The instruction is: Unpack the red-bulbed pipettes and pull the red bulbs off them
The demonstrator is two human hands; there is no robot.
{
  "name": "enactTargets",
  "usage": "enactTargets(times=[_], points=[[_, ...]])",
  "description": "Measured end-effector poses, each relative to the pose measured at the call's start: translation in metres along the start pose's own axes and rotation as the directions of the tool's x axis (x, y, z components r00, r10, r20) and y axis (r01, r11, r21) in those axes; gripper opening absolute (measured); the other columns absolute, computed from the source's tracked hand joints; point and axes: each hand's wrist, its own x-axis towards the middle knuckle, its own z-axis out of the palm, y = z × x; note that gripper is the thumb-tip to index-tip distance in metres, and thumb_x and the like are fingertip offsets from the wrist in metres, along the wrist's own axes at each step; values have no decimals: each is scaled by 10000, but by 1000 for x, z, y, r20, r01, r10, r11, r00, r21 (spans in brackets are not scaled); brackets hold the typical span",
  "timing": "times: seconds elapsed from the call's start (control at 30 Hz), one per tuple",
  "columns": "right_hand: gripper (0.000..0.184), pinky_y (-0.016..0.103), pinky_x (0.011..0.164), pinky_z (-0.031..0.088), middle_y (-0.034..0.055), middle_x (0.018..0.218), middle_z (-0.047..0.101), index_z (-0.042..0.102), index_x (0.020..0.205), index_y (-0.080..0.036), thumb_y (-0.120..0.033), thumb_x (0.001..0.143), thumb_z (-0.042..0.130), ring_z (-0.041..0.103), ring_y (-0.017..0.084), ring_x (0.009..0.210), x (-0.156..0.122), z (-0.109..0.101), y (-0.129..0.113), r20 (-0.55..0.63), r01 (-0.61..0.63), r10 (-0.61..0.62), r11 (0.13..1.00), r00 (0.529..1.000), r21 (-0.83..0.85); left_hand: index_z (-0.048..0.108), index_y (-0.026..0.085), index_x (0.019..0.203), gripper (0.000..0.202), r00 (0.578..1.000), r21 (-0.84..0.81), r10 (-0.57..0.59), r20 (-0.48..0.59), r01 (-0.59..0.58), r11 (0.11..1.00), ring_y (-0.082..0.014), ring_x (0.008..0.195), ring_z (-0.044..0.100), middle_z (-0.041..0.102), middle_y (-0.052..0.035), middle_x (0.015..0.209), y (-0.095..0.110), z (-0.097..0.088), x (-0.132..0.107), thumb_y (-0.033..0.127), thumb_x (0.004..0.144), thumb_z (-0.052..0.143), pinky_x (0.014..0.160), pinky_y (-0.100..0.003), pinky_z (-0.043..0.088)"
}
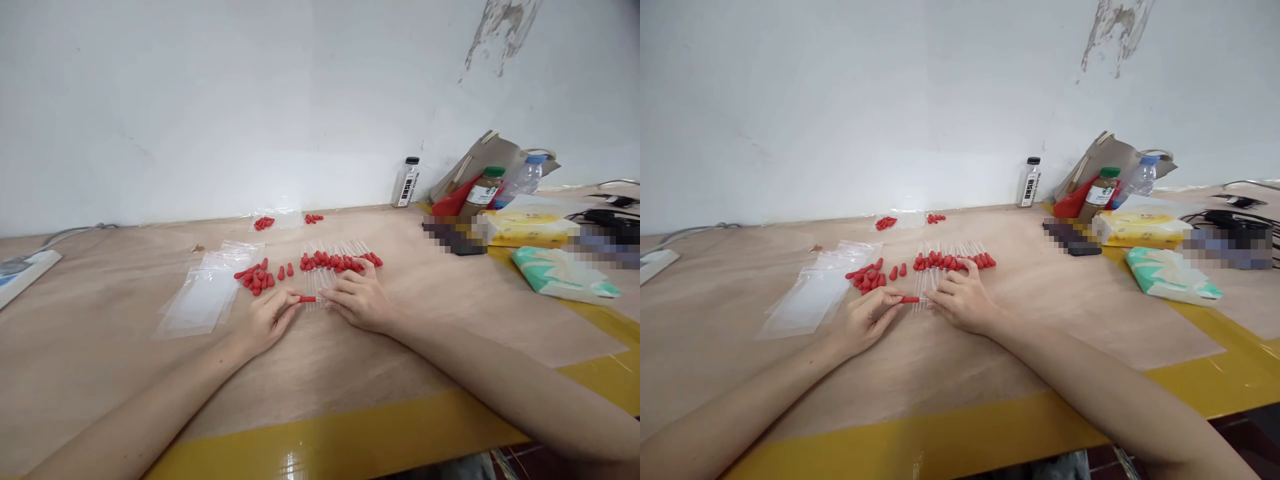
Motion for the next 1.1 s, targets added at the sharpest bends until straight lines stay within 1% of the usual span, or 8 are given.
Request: enactTargets(times=[0.13, 0.3, 0.53, 0.63, 0.8, 0.93, 1.03, 1.1], points=[[211, 389, 916, 208, -13, 643, 609, 659, 864, -228, -298, 878, 461, 492, 117, 698, 3, 0, -7, 20, 6, -6, 1000, 1000, 27, 567, 189, 971, 147, 1000, -3, -4, 7, 4, 1000, -156, 843, 601, 641, -56, 921, 0, 6, 1, 238, 845, 509, 744, -281, 481], [224, 368, 881, 214, -20, 588, 578, 653, 812, -218, -280, 879, 449, 453, 108, 648, 2, -3, -12, 27, 44, -45, 998, 999, 43, 608, 196, 840, 132, 997, 21, 34, 76, -35, 999, -135, 635, 544, 610, -18, 685, -3, 8, -1, 250, 866, 491, 608, -266, 440], [217, 363, 874, 208, -39, 571, 565, 631, 764, -216, -264, 875, 452, 449, 99, 641, 1, -5, -14, 34, 76, -78, 996, 996, 43, 590, 194, 789, 177, 993, 9, 56, 106, -57, 998, -139, 636, 525, 594, -23, 679, 1, 5, -3, 215, 881, 440, 597, -272, 425], [235, 356, 872, 221, -34, 572, 565, 632, 744, -216, -257, 875, 441, 456, 101, 642, -5, -9, -5, 26, 77, -78, 996, 997, 48, 595, 193, 767, 196, 993, 30, 19, 119, -23, 999, -142, 635, 526, 589, -25, 669, -4, -2, -7, 228, 878, 437, 599, -276, 432], [253, 335, 822, 262, -10, 571, 595, 664, 719, -214, -296, 862, 473, 469, 111, 611, -15, -14, 15, -40, -146, 148, 988, 988, 54, 613, 203, 821, 143, 993, 89, -121, 6, 120, 989, -135, 660, 542, 598, -25, 723, -21, -19, -23, 229, 856, 477, 612, -265, 449], [240, 321, 794, 268, -8, 597, 634, 689, 796, -229, -371, 851, 504, 515, 104, 604, -7, -8, 8, 5, -187, 188, 971, 982, 149, 625, 220, 969, 183, 981, 80, -158, -111, 167, 983, -146, 814, 564, 593, -44, 892, -24, -21, -26, 226, 849, 487, 732, -268, 469], [224, 309, 756, 271, 22, 714, 674, 674, 873, -192, -283, 864, 469, 545, 106, 634, 1, -6, 1, -5, -264, 269, 949, 963, 172, 635, 211, 1004, 242, 934, 143, -265, -240, 304, 942, -176, 888, 544, 553, -62, 931, -33, -27, -15, 264, 841, 465, 787, -299, 461], [212, 305, 743, 269, 28, 747, 681, 660, 921, -180, -231, 844, 470, 557, 114, 658, 7, -5, -1, 0, -301, 305, 939, 952, 168, 647, 200, 1000, 279, 890, 152, -379, -255, 424, 893, -180, 851, 545, 552, -60, 887, -47, -36, -4, 293, 824, 452, 741, -293, 465]])
